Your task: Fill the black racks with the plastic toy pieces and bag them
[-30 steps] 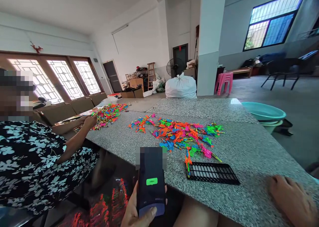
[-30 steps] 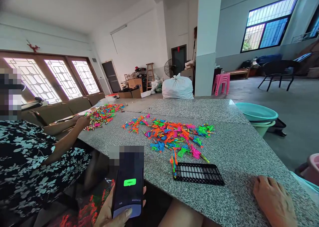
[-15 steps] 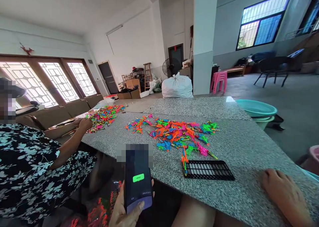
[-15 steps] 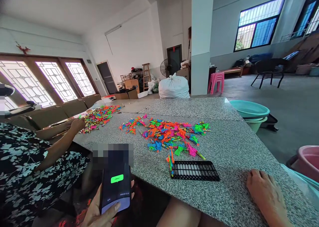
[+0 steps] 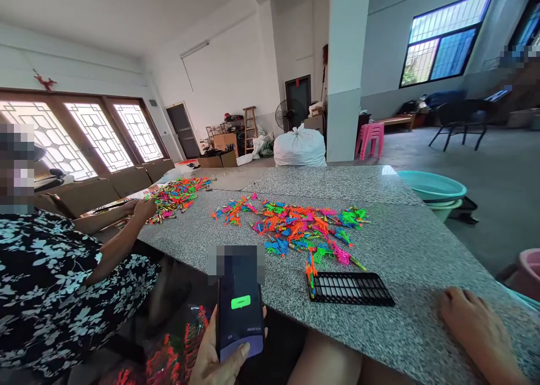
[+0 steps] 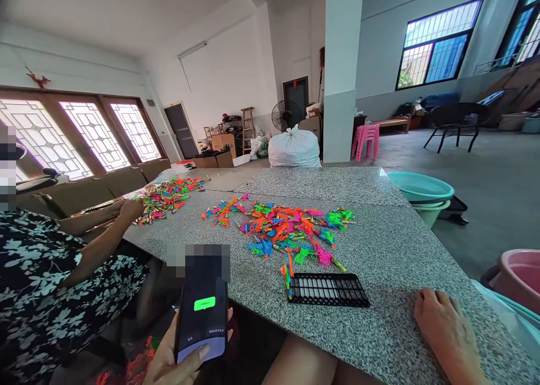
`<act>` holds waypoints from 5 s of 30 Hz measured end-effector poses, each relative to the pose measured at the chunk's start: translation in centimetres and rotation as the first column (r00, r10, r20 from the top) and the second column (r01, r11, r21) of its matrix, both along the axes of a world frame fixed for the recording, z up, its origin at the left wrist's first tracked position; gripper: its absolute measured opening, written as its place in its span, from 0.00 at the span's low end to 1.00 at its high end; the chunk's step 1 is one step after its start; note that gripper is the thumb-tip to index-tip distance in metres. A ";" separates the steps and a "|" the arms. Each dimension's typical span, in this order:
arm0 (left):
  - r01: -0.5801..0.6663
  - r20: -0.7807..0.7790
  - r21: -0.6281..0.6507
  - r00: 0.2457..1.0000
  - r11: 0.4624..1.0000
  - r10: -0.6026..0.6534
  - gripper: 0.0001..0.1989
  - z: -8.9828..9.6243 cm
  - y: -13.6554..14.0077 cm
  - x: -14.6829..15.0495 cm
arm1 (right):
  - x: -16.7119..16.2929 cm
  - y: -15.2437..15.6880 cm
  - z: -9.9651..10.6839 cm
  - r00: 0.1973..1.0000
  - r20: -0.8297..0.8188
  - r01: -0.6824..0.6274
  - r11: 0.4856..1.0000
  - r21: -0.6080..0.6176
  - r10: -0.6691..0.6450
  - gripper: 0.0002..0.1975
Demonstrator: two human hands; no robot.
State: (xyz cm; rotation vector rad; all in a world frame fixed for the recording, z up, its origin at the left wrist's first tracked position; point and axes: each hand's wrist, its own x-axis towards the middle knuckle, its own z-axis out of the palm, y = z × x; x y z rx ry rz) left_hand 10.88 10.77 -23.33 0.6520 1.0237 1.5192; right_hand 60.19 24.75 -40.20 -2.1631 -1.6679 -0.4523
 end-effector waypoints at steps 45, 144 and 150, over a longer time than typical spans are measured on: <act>0.037 -0.034 -0.024 0.999 0.999 -0.037 0.53 1.2 -0.3 -1.0 | 0.0 -0.3 0.7 0.999 -0.033 -0.012 0.967 0.256 0.022 0.13; 0.124 0.321 -0.112 0.943 0.986 -0.082 0.18 -2.3 1.0 -0.6 | -34.3 -14.4 8.7 0.548 -0.328 -0.635 0.638 0.436 0.770 0.38; 0.103 0.291 -0.145 0.955 0.984 -0.057 0.15 -3.0 0.7 0.2 | -34.4 -14.0 8.4 0.538 -0.328 -0.633 0.629 0.452 0.777 0.40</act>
